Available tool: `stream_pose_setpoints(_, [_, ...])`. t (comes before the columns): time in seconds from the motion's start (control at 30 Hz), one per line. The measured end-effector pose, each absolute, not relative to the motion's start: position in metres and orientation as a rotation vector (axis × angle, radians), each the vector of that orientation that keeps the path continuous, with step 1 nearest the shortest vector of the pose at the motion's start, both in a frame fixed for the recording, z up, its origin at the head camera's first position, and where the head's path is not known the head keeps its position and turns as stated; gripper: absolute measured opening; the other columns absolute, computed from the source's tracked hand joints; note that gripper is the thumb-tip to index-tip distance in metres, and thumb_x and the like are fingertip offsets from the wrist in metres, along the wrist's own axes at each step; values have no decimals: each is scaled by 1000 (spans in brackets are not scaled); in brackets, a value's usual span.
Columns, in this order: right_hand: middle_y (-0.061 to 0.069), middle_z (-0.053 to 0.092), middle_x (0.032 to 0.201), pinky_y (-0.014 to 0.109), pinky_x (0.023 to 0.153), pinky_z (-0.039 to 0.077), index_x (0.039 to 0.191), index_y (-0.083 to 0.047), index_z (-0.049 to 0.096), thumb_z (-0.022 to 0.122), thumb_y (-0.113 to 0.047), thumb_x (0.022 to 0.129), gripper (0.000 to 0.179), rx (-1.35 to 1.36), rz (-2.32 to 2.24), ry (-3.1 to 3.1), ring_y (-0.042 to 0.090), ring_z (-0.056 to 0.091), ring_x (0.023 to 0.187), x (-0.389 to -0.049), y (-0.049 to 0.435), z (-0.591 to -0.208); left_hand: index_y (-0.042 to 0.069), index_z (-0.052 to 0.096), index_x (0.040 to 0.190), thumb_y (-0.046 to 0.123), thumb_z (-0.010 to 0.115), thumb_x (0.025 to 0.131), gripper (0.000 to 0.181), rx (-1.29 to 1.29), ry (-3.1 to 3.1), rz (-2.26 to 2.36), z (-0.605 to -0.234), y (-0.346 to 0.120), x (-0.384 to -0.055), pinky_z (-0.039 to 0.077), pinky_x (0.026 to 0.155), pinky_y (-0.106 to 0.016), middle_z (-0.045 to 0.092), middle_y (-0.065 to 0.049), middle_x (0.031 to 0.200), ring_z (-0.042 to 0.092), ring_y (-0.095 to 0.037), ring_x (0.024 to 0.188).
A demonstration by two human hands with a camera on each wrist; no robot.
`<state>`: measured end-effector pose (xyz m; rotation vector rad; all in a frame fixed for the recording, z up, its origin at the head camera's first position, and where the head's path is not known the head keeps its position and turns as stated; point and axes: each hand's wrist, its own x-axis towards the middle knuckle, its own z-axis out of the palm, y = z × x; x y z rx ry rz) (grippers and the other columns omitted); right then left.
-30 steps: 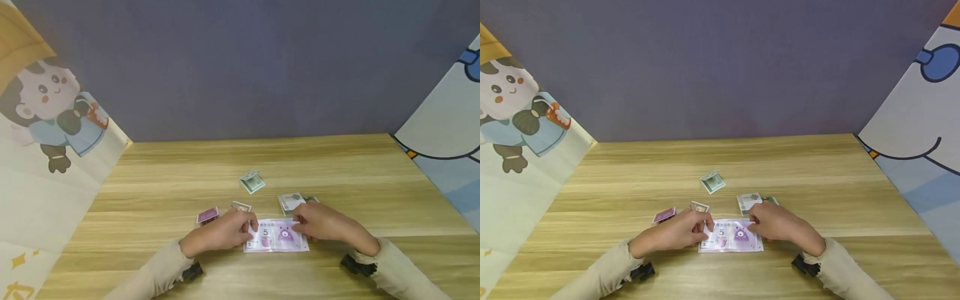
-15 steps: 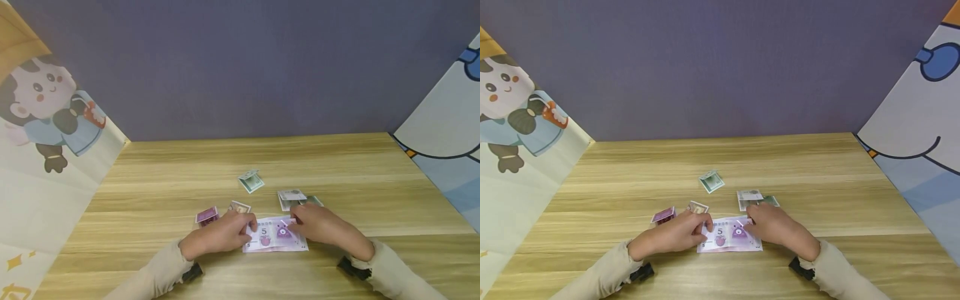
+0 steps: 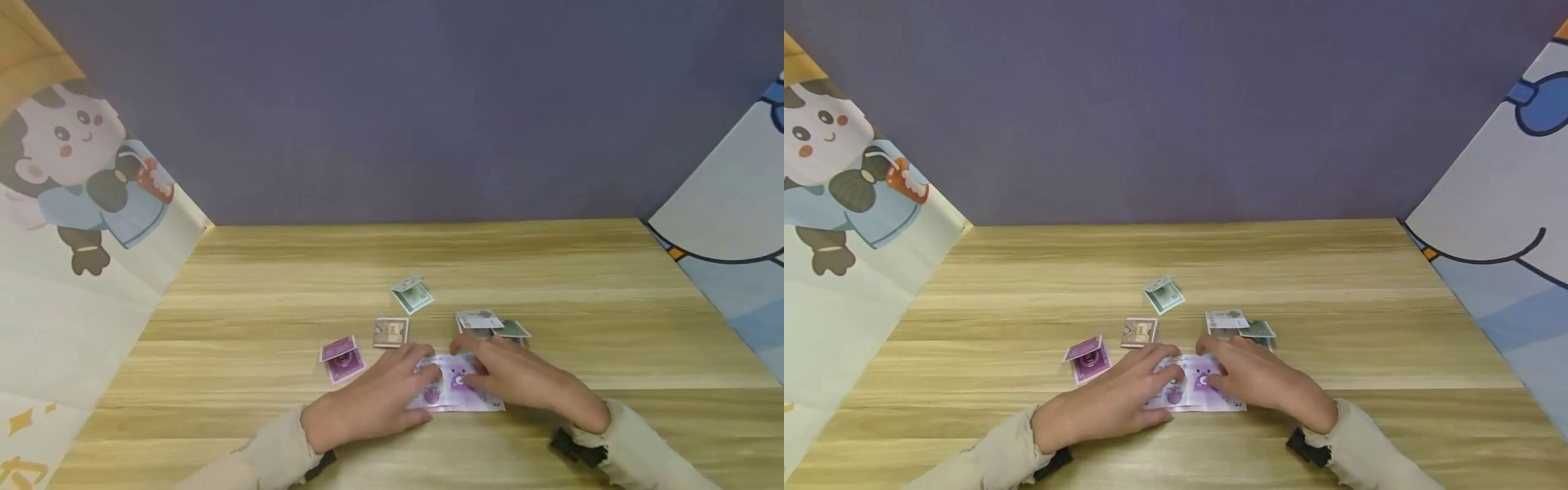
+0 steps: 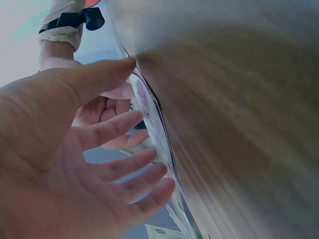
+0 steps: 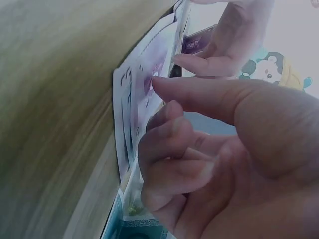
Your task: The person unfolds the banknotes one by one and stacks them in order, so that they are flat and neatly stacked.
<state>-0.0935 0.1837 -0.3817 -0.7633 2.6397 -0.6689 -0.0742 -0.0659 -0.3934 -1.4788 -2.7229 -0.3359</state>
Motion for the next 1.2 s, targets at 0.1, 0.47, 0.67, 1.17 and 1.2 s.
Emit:
stream_pose_setpoints(0.1, [-11,52,67,23,48,40,121,-17,59,74,-17,89,35,-778,-704,2595,4,46,54,-94,184,-382,15,57,128,37,71,90,46,-1482,-2702,-296,-394,-65,-72,43,108,-42,49,-12,140,48,-25,129])
stream_pose_setpoints(0.47, [-8,51,75,30,56,41,119,-24,55,89,-48,66,68,-708,-572,2623,10,48,69,-85,177,-379,16,59,128,36,68,94,40,-1454,-2642,-173,-394,-62,-69,48,99,-37,57,-6,129,53,-21,117])
stream_pose_setpoints(0.67, [-7,52,77,31,59,43,117,-20,55,89,-43,67,64,-743,-518,2650,10,50,70,-81,174,-377,16,59,128,36,67,94,40,-1456,-2651,-178,-393,-62,-69,48,98,-37,57,-6,130,53,-20,117])
stream_pose_setpoints(1.17, [-7,53,79,30,62,45,128,-17,51,87,-41,71,72,-768,-536,2633,9,51,74,-79,176,-377,17,61,125,34,69,93,37,-1483,-2656,-277,-395,-63,-72,48,97,-34,58,-1,127,52,-17,113])
stream_pose_setpoints(1.2, [-7,52,78,29,61,44,128,-17,51,87,-41,71,71,-771,-542,2629,9,51,73,-79,176,-377,17,61,125,34,70,92,38,-1486,-2658,-280,-395,-63,-73,48,97,-34,58,-1,127,52,-17,113])
